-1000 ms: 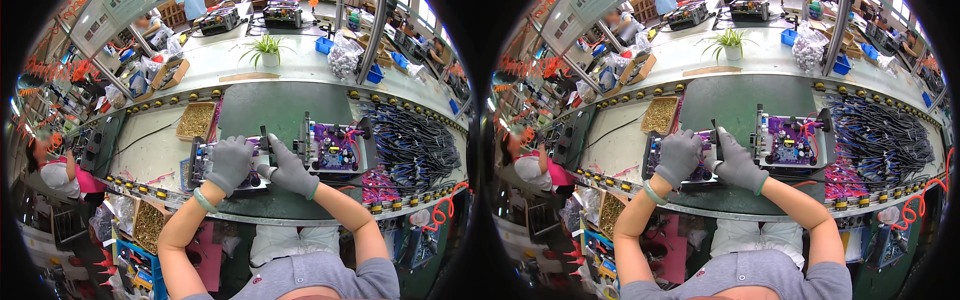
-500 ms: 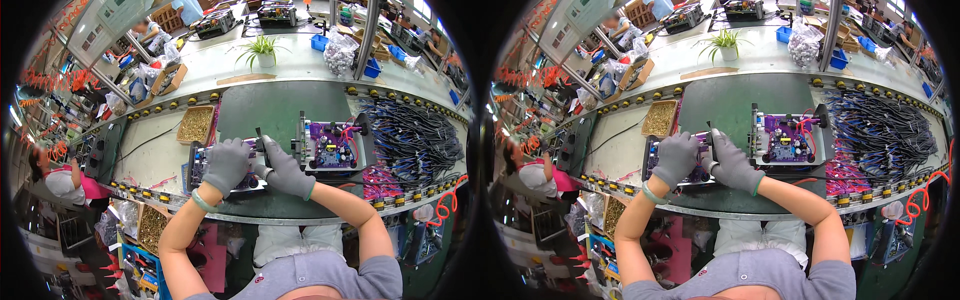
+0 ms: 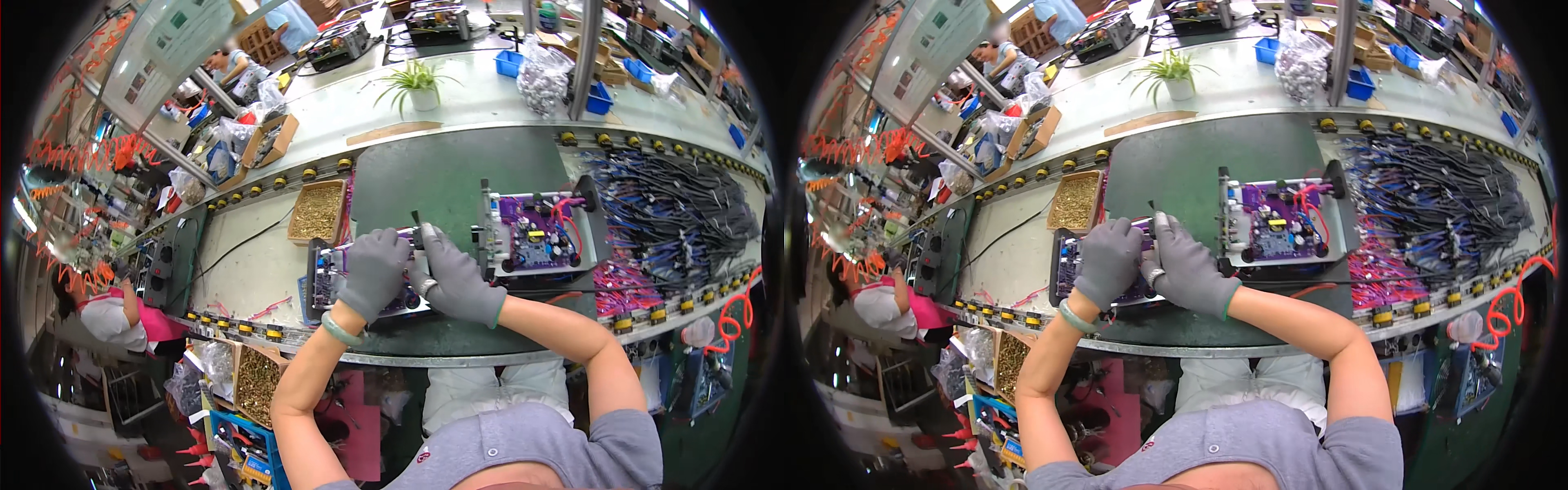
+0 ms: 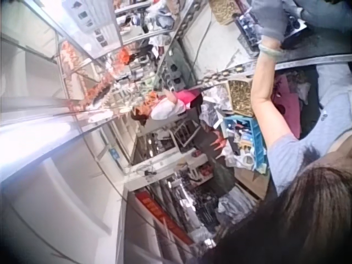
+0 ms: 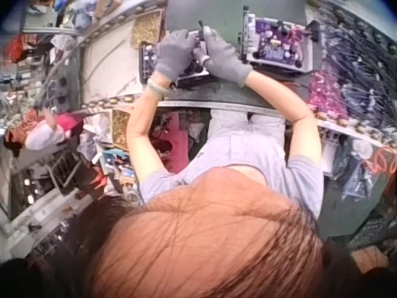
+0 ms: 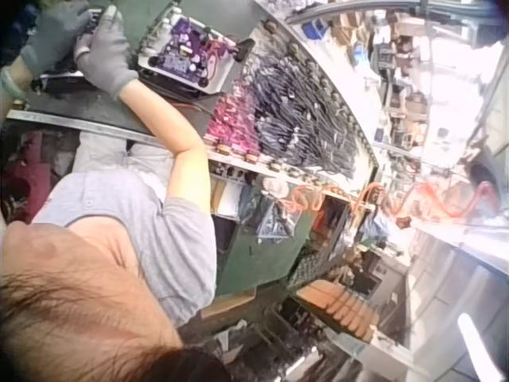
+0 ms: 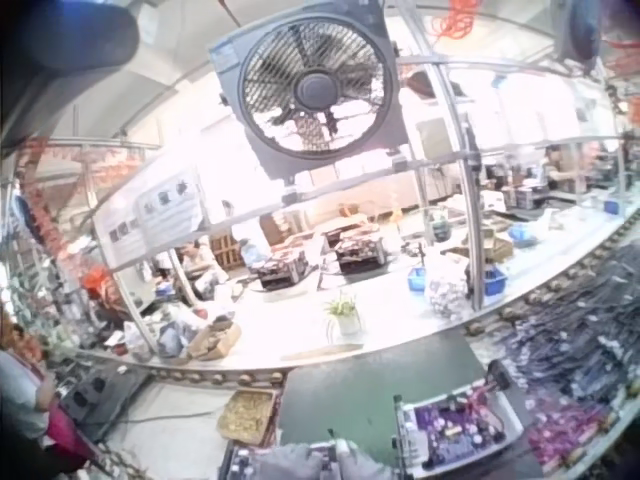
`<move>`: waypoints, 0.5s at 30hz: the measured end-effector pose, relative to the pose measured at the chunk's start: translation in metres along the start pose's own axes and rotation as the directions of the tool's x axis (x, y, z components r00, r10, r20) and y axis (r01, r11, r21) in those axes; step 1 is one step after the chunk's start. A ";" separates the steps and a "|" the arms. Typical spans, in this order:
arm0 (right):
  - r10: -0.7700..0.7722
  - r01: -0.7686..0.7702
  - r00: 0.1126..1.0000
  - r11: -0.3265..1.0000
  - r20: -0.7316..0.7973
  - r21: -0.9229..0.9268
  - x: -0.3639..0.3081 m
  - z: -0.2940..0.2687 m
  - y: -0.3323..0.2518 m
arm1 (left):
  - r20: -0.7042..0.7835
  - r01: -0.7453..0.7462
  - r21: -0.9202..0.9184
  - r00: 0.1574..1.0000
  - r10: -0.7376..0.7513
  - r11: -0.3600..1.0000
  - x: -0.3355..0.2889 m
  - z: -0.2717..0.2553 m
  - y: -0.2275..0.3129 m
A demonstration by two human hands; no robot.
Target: The person assembles electronic devices on a factory workbench, using a pneumatic screwdriver to secure screws into the metal casing of the units. They handle the devices with gloved hands, adjusting internal components and wires before fastening the casing.
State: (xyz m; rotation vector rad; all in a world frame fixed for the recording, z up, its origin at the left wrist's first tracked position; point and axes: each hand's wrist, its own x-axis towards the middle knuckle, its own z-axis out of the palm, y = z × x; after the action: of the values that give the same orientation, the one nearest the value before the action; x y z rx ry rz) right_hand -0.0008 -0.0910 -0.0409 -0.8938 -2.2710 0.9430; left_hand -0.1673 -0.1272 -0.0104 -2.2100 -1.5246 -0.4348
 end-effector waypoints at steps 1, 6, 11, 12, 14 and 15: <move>-0.020 0.022 0.998 0.999 -0.057 0.031 0.001 0.000 0.007 | 0.004 0.018 -0.025 1.000 -0.018 1.000 0.003 0.004 0.002; -0.377 0.420 0.845 0.907 -0.379 0.035 -0.017 0.000 0.015 | -0.060 0.104 -0.131 0.992 -0.112 0.986 -0.011 0.001 0.001; -0.581 0.546 0.775 0.813 -0.248 -0.202 -0.101 -0.063 0.034 | 0.077 0.213 -0.212 0.977 -0.201 0.954 -0.017 -0.006 0.000; -0.555 0.530 0.805 0.832 -0.211 -0.166 -0.117 -0.080 0.054 | 0.076 0.217 -0.219 0.976 -0.205 0.951 -0.016 -0.002 0.000; -0.327 0.334 0.880 0.942 -0.345 -0.039 -0.159 -0.127 0.086 | 0.095 0.279 -0.182 0.959 -0.266 0.943 -0.012 0.007 0.006; -0.282 0.298 0.837 0.954 -0.469 -0.042 -0.176 -0.145 0.112 | 0.075 0.253 -0.172 0.967 -0.244 0.952 -0.008 0.006 0.008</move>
State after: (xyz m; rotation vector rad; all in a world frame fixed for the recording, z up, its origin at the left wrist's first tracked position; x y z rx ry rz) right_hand 0.2512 -0.1006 -0.0715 -0.6483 -1.8891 0.5496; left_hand -0.1628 -0.1332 -0.0209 -2.1829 -1.8694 -0.6184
